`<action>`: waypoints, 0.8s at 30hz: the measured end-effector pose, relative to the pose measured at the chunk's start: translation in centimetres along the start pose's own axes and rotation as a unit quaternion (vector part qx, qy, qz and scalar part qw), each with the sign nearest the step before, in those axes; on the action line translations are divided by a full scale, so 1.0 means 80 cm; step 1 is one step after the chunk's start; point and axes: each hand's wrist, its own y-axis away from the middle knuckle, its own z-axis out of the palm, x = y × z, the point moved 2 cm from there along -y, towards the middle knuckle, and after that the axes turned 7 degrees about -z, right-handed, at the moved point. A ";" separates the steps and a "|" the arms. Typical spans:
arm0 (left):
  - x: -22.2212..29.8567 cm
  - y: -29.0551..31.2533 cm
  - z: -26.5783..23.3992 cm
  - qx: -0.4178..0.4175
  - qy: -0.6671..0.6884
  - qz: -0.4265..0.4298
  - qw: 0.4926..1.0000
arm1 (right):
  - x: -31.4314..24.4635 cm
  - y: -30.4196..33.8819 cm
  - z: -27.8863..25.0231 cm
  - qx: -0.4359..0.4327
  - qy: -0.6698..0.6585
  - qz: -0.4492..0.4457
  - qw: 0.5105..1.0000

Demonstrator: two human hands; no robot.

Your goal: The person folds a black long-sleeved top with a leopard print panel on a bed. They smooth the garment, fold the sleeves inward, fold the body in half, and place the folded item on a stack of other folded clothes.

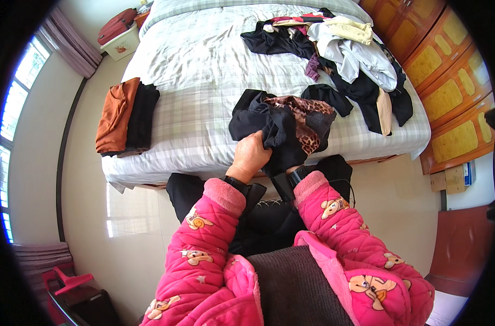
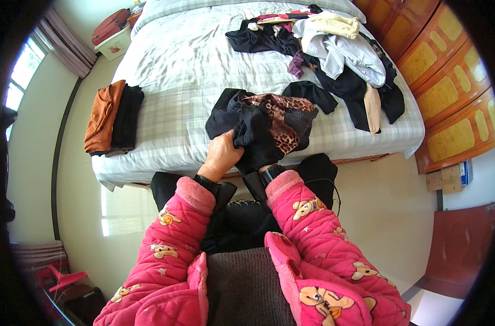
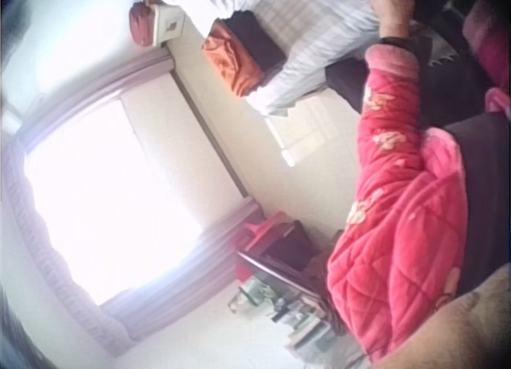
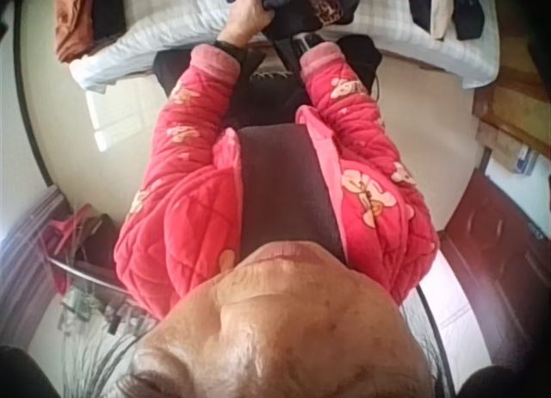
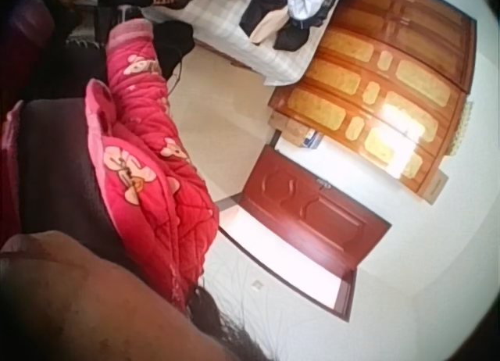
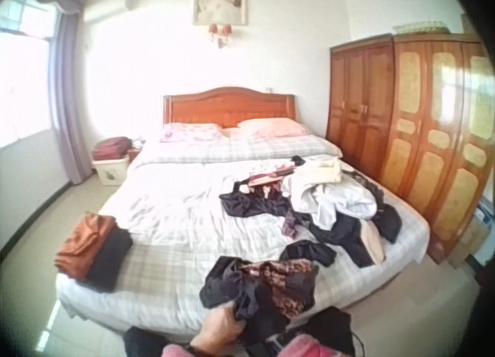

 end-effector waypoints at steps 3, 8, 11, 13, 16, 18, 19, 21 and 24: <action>0.004 0.002 -0.002 -0.002 -0.024 0.057 0.998 | 0.003 0.008 -0.001 0.002 -0.013 0.011 1.000; 0.015 0.008 -0.003 0.065 0.021 0.162 0.984 | 0.011 0.010 0.000 0.008 -0.034 0.024 0.999; 0.013 0.009 0.002 0.048 0.063 0.121 0.989 | 0.017 0.007 -0.001 0.012 -0.046 0.033 0.998; 0.008 0.011 0.007 0.014 0.101 0.066 0.993 | 0.021 0.006 0.001 0.012 -0.054 0.038 0.998; -0.001 0.005 0.011 -0.062 0.224 -0.007 0.973 | 0.025 0.008 0.003 0.015 -0.066 0.050 0.996; -0.010 0.001 0.006 -0.083 0.195 -0.008 0.977 | 0.028 0.010 0.004 0.016 -0.075 0.056 0.995; -0.017 -0.005 0.001 -0.120 0.170 -0.017 0.978 | 0.029 0.011 0.006 0.016 -0.080 0.060 0.995; -0.026 -0.008 -0.003 -0.168 0.186 -0.049 0.967 | 0.033 0.013 0.008 0.016 -0.090 0.068 0.994; -0.019 -0.004 -0.009 -0.029 0.047 0.268 0.962 | 0.048 0.019 0.015 0.013 -0.108 0.081 0.991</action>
